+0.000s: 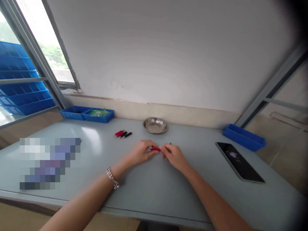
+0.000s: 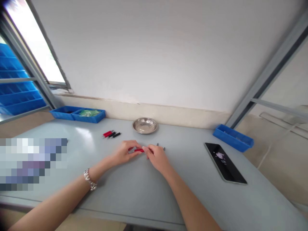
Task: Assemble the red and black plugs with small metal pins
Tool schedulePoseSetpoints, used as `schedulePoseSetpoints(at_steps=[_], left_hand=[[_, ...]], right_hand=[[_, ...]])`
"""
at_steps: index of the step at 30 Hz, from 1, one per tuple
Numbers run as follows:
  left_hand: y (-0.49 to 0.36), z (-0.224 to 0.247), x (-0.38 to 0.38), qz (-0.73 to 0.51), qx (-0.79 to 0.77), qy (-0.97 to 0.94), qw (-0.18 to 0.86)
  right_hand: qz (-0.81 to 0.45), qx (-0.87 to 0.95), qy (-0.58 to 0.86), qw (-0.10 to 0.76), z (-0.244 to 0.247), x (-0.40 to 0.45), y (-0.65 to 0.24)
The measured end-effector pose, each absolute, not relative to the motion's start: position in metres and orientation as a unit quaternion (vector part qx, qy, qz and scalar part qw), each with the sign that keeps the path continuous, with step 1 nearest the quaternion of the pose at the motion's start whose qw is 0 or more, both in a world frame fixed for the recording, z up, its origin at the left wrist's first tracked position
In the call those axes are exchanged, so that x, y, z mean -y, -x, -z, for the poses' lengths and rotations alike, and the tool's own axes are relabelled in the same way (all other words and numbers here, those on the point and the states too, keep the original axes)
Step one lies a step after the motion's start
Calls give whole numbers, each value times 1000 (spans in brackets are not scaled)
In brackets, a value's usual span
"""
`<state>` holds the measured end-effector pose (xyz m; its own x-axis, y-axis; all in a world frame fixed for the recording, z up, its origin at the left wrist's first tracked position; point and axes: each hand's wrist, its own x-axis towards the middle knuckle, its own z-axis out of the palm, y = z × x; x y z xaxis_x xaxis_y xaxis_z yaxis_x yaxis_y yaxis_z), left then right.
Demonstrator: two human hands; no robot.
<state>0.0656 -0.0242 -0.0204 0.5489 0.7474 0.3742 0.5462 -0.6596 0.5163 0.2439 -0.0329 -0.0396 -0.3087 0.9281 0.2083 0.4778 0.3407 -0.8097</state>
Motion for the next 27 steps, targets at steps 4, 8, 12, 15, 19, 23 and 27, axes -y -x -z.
schedulePoseSetpoints(at_steps=[4,8,12,15,19,23,27], left_hand=[[-65,19,24,-293,-379,-862,167],[-65,19,23,-293,-380,-863,162],[-65,20,23,-297,-370,-865,164],[-65,22,22,-304,-368,-865,155],[-64,22,21,-300,-365,-868,152],[-64,23,21,-297,-365,-868,160],[-63,26,19,-299,-374,-865,153]], right_hand=[[-294,737,485,368,40,31,-245],[-289,752,459,374,39,30,-245],[-273,759,475,351,36,32,-246],[-299,750,468,360,35,33,-246],[-293,759,464,349,37,32,-246],[-305,754,470,342,38,33,-246],[-323,761,439,352,35,35,-244]])
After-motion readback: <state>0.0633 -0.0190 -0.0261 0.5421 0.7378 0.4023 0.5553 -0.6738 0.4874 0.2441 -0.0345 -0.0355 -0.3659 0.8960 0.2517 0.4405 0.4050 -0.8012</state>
